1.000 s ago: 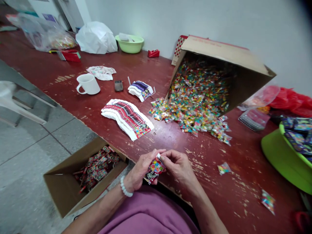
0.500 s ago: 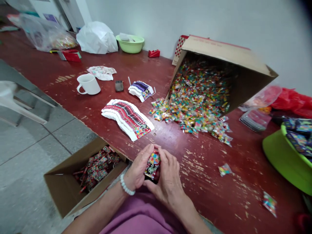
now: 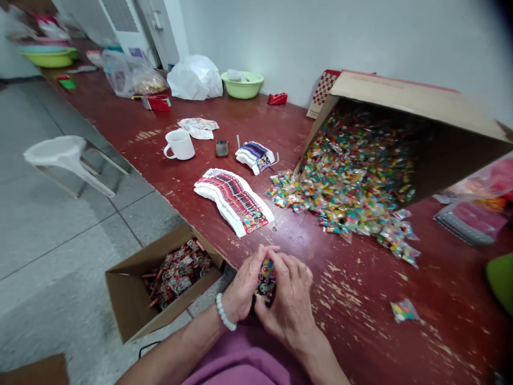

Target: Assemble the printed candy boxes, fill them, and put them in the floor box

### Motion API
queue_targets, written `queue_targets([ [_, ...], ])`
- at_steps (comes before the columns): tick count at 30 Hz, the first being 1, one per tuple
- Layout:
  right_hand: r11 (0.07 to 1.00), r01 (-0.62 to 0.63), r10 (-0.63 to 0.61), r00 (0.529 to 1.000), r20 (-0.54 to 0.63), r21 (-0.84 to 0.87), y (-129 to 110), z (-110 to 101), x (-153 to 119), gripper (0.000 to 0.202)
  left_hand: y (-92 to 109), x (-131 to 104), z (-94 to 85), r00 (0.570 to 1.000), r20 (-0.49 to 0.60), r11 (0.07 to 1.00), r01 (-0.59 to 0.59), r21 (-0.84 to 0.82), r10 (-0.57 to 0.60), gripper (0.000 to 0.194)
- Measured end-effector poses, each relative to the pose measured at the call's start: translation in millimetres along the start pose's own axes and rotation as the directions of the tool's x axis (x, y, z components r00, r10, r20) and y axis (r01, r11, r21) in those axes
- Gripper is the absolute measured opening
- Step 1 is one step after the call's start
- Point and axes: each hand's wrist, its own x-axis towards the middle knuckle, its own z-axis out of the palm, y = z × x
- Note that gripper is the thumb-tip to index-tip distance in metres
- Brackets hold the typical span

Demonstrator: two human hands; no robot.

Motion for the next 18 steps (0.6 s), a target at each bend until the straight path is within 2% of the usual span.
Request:
queue_targets([
  [2,0.997,-0.014,0.013,1.0,0.011,0.076,-1,2,6,0.078,3,0,-5.6,0.999,-0.006,0.997,0.042,-0.071,-0.043,0.047],
  [4,0.983,-0.043,0.034,0.998,0.051,0.178,-1,4,12,0.078,6,0,-13.9,0.998,0.021,0.989,0.068,-0.132,-0.066,0.037],
  [8,0.945,-0.082,0.024,0.983,0.184,0.316,-5,7,17,0.098,11,-2,-33.2,0.998,0.033,0.983,0.06,-0.171,-0.055,0.028],
  [10,0.929,-0.087,0.005,0.975,0.222,0.359,-8,8,19,0.099,11,-3,-40.6,0.996,0.031,0.978,0.087,-0.191,-0.082,0.029],
  [15,0.925,-0.048,-0.01,0.989,0.151,0.378,-16,14,29,0.08,9,0,-48.3,0.996,-0.006,0.941,0.086,-0.327,-0.093,0.022],
  [18,0.936,-0.002,-0.045,0.991,0.126,0.352,-21,23,35,0.075,9,2,-52.2,0.989,-0.016,0.893,0.124,-0.433,-0.145,0.016],
])
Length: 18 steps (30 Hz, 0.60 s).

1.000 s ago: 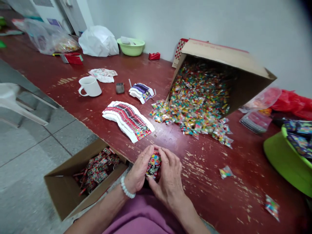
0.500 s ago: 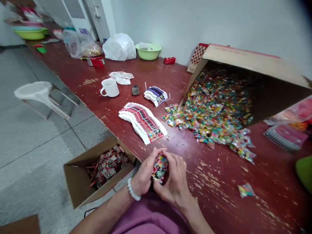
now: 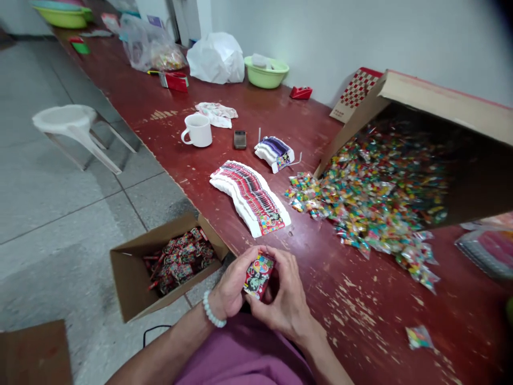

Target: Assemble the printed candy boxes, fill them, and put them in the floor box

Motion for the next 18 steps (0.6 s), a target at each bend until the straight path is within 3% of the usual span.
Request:
queue_targets([
  [3,1.0,0.002,-0.002,0.999,0.036,0.002,-2,13,2,0.074,5,-2,-7.2,0.999,0.005,0.999,0.051,0.0,-0.051,0.014],
  [6,1.0,0.007,-0.008,0.993,0.119,0.012,-1,21,4,0.093,16,-9,-20.8,0.998,0.011,0.992,0.054,0.114,-0.056,0.025],
  [8,1.0,0.013,-0.013,0.987,0.163,-0.001,9,20,10,0.106,30,-18,-37.4,0.999,-0.038,0.982,0.004,0.189,0.003,0.033],
  [10,0.998,-0.028,0.034,0.993,0.112,-0.055,28,14,23,0.099,48,-27,-63.8,0.982,-0.127,0.944,-0.09,0.317,0.137,0.041],
  [12,0.984,-0.12,0.114,0.992,-0.055,-0.13,54,7,40,0.076,67,-35,-99.5,0.906,-0.27,0.835,-0.142,0.531,0.325,0.05],
  [14,0.965,-0.173,0.145,0.979,-0.144,-0.2,80,1,57,0.067,84,-41,-137.2,0.765,-0.348,0.66,-0.13,0.74,0.541,0.063],
  [16,0.919,-0.234,0.189,0.968,-0.168,-0.318,98,0,71,0.071,95,-46,-165.6,0.634,-0.375,0.539,-0.079,0.839,0.676,0.074],
  [18,0.845,-0.321,0.269,0.947,-0.178,-0.427,106,3,78,0.073,98,-47,-176.1,0.635,-0.363,0.529,-0.086,0.844,0.682,0.071],
])
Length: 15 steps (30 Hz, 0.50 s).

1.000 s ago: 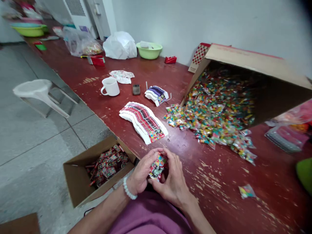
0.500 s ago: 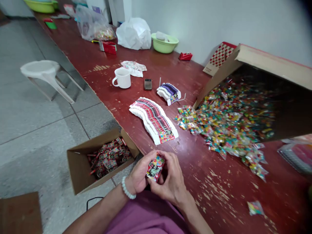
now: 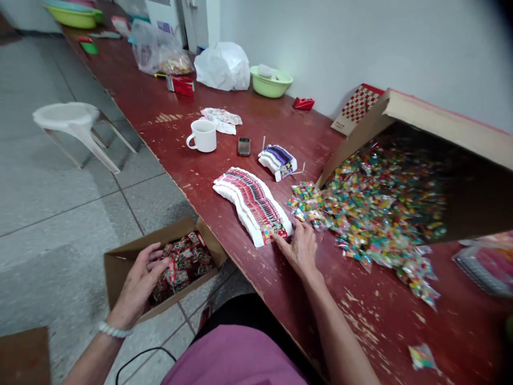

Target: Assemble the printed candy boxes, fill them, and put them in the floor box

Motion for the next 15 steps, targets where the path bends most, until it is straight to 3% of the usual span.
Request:
queue_targets([
  [3,0.991,-0.132,0.133,0.991,0.001,-0.023,-5,5,1,0.068,11,-9,14.4,0.994,0.105,0.999,-0.038,-0.039,0.042,0.058],
  [5,0.958,-0.219,0.229,0.973,-0.039,0.186,-8,5,0,0.066,25,-21,35.9,0.98,0.152,0.992,-0.122,-0.033,0.126,0.051],
  [8,0.791,-0.274,0.345,0.938,-0.028,0.548,-6,2,-1,0.059,47,-38,72.1,0.94,0.199,0.959,-0.283,-0.004,0.278,0.042],
  [12,0.618,-0.29,0.328,0.94,0.096,0.731,8,-16,-8,0.043,77,-56,107.8,0.833,0.271,0.86,-0.508,0.032,0.482,0.036],
  [15,0.512,-0.31,0.301,0.938,0.171,0.801,12,-41,-25,0.038,104,-66,121.9,0.807,0.335,0.861,-0.508,-0.027,0.486,0.036],
])
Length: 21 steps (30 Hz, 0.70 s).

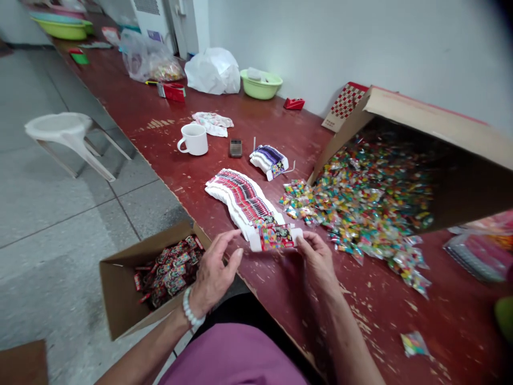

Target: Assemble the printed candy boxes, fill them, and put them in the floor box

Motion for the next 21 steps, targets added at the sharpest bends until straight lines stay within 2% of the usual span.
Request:
queue_targets([
  [1,0.999,-0.014,0.013,1.0,0.028,0.035,-6,-6,-9,0.036,9,3,2.9,0.996,0.074,0.995,0.055,-0.077,-0.049,0.037],
  [2,0.997,-0.03,0.025,0.997,0.068,0.075,-12,-10,-18,0.033,17,4,5.7,0.975,0.194,0.973,0.145,-0.179,-0.11,0.038],
  [3,0.991,-0.054,0.038,0.992,0.124,0.125,-19,-13,-28,0.03,23,6,8.8,0.923,0.35,0.923,0.265,-0.279,-0.159,0.038],
  [4,0.983,-0.078,0.048,0.984,0.173,0.165,-25,-16,-36,0.027,28,6,12.4,0.833,0.523,0.846,0.403,-0.35,-0.18,0.039],
  [6,0.967,-0.116,0.062,0.97,0.235,0.225,-35,-18,-51,0.023,33,5,20.8,0.574,0.81,0.654,0.66,-0.371,-0.12,0.042],
  [7,0.963,-0.126,0.066,0.967,0.245,0.239,-38,-19,-56,0.022,34,3,25.5,0.449,0.891,0.565,0.752,-0.339,-0.062,0.046],
  [8,0.959,-0.134,0.07,0.965,0.253,0.248,-41,-20,-60,0.022,33,0,30.1,0.349,0.937,0.493,0.815,-0.304,0.001,0.051],
  [9,0.958,-0.141,0.072,0.962,0.264,0.251,-43,-22,-63,0.022,31,-3,34.5,0.28,0.958,0.439,0.854,-0.278,0.062,0.057],
  [10,0.957,-0.145,0.072,0.958,0.278,0.25,-45,-24,-65,0.022,29,-6,38.4,0.239,0.965,0.398,0.879,-0.263,0.109,0.063],
  [13,0.96,-0.145,0.066,0.948,0.312,0.239,-46,-30,-67,0.022,24,-14,46.9,0.179,0.968,0.348,0.909,-0.231,0.173,0.066],
  [15,0.957,-0.144,0.063,0.95,0.305,0.25,-46,-34,-68,0.024,23,-17,50.0,0.163,0.971,0.331,0.919,-0.214,0.176,0.064],
  [18,0.945,-0.167,0.07,0.943,0.325,0.282,-45,-38,-70,0.026,25,-20,52.5,0.177,0.972,0.301,0.929,-0.216,0.153,0.067],
  [21,0.942,-0.189,0.075,0.923,0.377,0.277,-43,-41,-73,0.025,31,-24,55.2,0.199,0.976,0.351,0.911,-0.218,0.089,0.059],
])
